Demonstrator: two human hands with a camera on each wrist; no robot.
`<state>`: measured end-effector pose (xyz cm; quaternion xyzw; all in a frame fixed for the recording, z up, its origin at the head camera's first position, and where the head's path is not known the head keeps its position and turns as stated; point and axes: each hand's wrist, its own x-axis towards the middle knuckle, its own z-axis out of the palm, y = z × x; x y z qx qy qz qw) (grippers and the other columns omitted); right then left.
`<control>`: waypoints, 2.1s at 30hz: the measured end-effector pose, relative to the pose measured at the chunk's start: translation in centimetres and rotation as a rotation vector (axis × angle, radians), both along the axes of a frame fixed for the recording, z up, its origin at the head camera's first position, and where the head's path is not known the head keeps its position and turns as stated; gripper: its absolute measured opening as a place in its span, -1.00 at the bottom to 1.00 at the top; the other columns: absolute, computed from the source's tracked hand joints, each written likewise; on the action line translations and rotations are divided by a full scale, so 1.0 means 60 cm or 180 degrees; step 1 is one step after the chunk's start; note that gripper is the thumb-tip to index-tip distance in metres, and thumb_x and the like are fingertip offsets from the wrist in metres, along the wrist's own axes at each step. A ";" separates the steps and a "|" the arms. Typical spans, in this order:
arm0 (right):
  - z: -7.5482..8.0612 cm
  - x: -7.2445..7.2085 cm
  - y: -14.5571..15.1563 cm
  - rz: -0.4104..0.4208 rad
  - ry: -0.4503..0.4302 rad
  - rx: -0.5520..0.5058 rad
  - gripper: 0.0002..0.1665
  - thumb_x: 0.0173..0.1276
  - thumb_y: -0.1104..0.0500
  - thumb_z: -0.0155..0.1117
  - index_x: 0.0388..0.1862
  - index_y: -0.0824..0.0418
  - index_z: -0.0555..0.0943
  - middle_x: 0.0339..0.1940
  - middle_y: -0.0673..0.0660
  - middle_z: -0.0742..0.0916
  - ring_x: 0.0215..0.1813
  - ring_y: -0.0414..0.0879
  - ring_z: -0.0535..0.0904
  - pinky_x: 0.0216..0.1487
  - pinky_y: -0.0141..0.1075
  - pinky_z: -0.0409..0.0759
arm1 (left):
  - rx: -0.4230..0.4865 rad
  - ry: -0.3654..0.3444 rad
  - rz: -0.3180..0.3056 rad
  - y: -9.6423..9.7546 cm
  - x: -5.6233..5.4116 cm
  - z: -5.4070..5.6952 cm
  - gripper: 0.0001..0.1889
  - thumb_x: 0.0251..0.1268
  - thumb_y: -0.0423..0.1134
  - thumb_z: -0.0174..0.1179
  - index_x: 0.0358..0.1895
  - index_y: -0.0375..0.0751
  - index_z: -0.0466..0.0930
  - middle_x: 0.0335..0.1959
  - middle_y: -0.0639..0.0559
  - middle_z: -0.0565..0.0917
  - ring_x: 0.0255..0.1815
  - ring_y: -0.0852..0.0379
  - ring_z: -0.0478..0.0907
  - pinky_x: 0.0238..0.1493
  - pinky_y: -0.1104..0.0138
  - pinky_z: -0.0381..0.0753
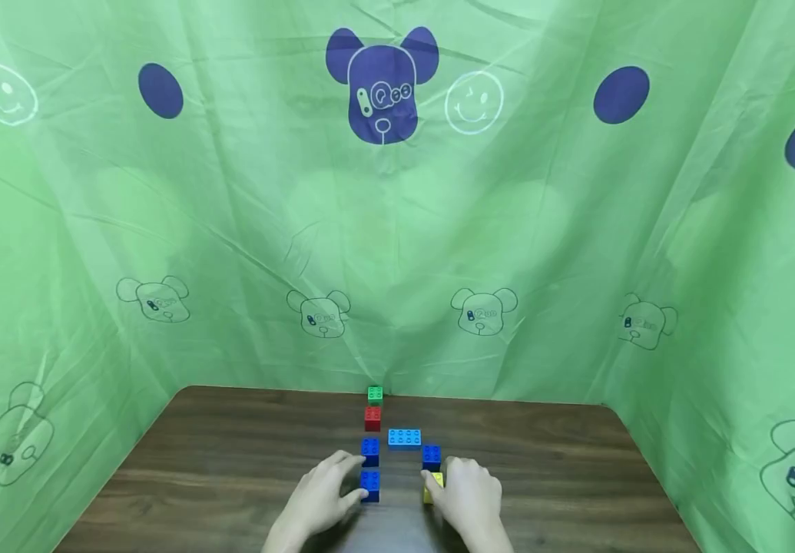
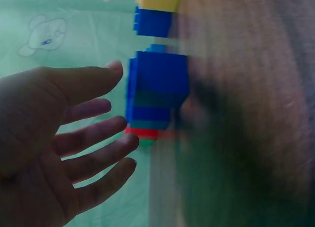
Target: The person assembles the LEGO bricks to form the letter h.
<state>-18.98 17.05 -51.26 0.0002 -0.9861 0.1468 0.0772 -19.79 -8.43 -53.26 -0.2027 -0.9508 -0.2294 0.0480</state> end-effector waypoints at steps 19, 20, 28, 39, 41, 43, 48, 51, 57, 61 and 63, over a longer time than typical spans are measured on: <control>-0.037 -0.028 -0.014 -0.0044 0.0250 0.0166 -0.30 0.09 -0.35 0.49 -0.78 0.03 0.32 -0.76 -0.01 0.44 -0.70 -0.04 0.39 -0.71 -0.09 0.31 | -0.0023 0.0032 -0.0119 0.029 0.005 -0.004 -0.65 0.18 -0.07 0.48 0.00 -0.05 0.67 -0.11 0.11 0.70 -0.08 0.10 0.69 -0.11 0.16 0.70; -0.036 -0.028 -0.014 -0.0038 0.0241 0.0154 -0.31 0.09 -0.34 0.49 -0.78 0.03 0.33 -0.76 0.00 0.45 -0.70 -0.03 0.40 -0.71 -0.09 0.32 | 0.0000 -0.0010 -0.0153 0.030 0.009 -0.001 -0.65 0.18 -0.07 0.47 0.00 -0.04 0.67 -0.10 0.12 0.70 -0.07 0.11 0.69 -0.11 0.16 0.70; -0.036 -0.024 -0.013 -0.0010 -0.0023 0.0011 -0.41 0.15 -0.24 0.50 -0.68 0.12 0.45 -0.70 0.04 0.50 -0.64 -0.03 0.44 -0.67 -0.09 0.36 | 0.0036 -0.0263 -0.0503 0.049 0.046 0.002 -0.67 0.19 -0.06 0.48 -0.03 -0.01 0.65 -0.18 0.22 0.67 -0.16 0.32 0.62 -0.19 0.33 0.65; -0.050 -0.024 -0.011 0.0129 -0.0033 -0.0264 -0.52 0.17 -0.10 0.53 -0.63 0.15 0.51 -0.67 0.03 0.53 -0.62 -0.08 0.43 -0.64 -0.17 0.36 | 0.0243 -0.0655 -0.0543 0.061 0.050 -0.025 -0.67 0.15 -0.14 0.51 -0.05 -0.07 0.66 -0.21 0.24 0.66 -0.17 0.34 0.60 -0.16 0.36 0.63; -0.052 -0.024 -0.012 0.0136 0.0001 -0.0303 -0.53 0.16 -0.08 0.54 -0.62 0.17 0.52 -0.66 0.04 0.54 -0.61 -0.08 0.44 -0.63 -0.16 0.37 | 0.0327 -0.0626 -0.0568 0.060 0.050 -0.029 -0.66 0.14 -0.15 0.52 -0.04 -0.10 0.67 -0.20 0.23 0.67 -0.16 0.33 0.61 -0.14 0.38 0.63; -0.053 -0.025 -0.013 0.0138 0.0028 -0.0333 -0.53 0.15 -0.07 0.54 -0.61 0.19 0.52 -0.66 0.05 0.55 -0.61 -0.07 0.45 -0.62 -0.16 0.38 | 0.0437 -0.0606 -0.0584 0.058 0.047 -0.033 -0.65 0.12 -0.16 0.53 -0.04 -0.12 0.69 -0.20 0.22 0.70 -0.15 0.33 0.62 -0.14 0.40 0.63; -0.053 -0.027 -0.016 0.0088 0.0009 -0.0352 -0.52 0.14 -0.07 0.55 -0.60 0.22 0.52 -0.65 0.08 0.56 -0.60 -0.06 0.46 -0.61 -0.14 0.41 | 0.0624 -0.0649 -0.0576 0.057 0.041 -0.038 -0.63 0.05 -0.18 0.57 -0.07 -0.16 0.72 -0.24 0.19 0.72 -0.20 0.36 0.62 -0.19 0.44 0.62; -0.051 -0.024 -0.019 0.0021 -0.0068 -0.0375 -0.52 0.13 -0.06 0.57 -0.56 0.25 0.53 -0.63 0.08 0.56 -0.57 -0.06 0.47 -0.59 -0.14 0.44 | 0.0508 -0.0704 -0.0489 0.059 0.042 -0.042 -0.63 0.05 -0.13 0.57 -0.07 -0.14 0.73 -0.25 0.20 0.72 -0.21 0.34 0.61 -0.21 0.39 0.62; -0.046 -0.019 -0.024 -0.0067 -0.0135 -0.0398 -0.53 0.10 -0.05 0.59 -0.52 0.27 0.55 -0.60 0.10 0.58 -0.54 -0.03 0.51 -0.57 -0.09 0.47 | 0.0358 -0.0728 -0.0382 0.060 0.046 -0.049 -0.63 0.05 -0.09 0.57 -0.08 -0.10 0.74 -0.25 0.22 0.70 -0.20 0.31 0.62 -0.22 0.33 0.63; -0.045 -0.020 -0.024 -0.0074 -0.0151 -0.0420 -0.53 0.09 -0.04 0.59 -0.52 0.27 0.55 -0.60 0.10 0.58 -0.54 -0.03 0.50 -0.57 -0.09 0.48 | 0.0409 -0.0710 -0.0415 0.059 0.044 -0.052 -0.63 0.03 -0.10 0.58 -0.09 -0.10 0.75 -0.29 0.24 0.69 -0.24 0.34 0.60 -0.26 0.38 0.60; -0.046 -0.021 -0.024 -0.0063 -0.0138 -0.0421 -0.53 0.10 -0.04 0.59 -0.52 0.28 0.55 -0.60 0.11 0.58 -0.54 -0.03 0.50 -0.56 -0.09 0.48 | 0.0445 -0.0717 -0.0421 0.059 0.042 -0.055 -0.64 0.02 -0.09 0.58 -0.10 -0.10 0.75 -0.31 0.25 0.68 -0.28 0.37 0.58 -0.29 0.40 0.58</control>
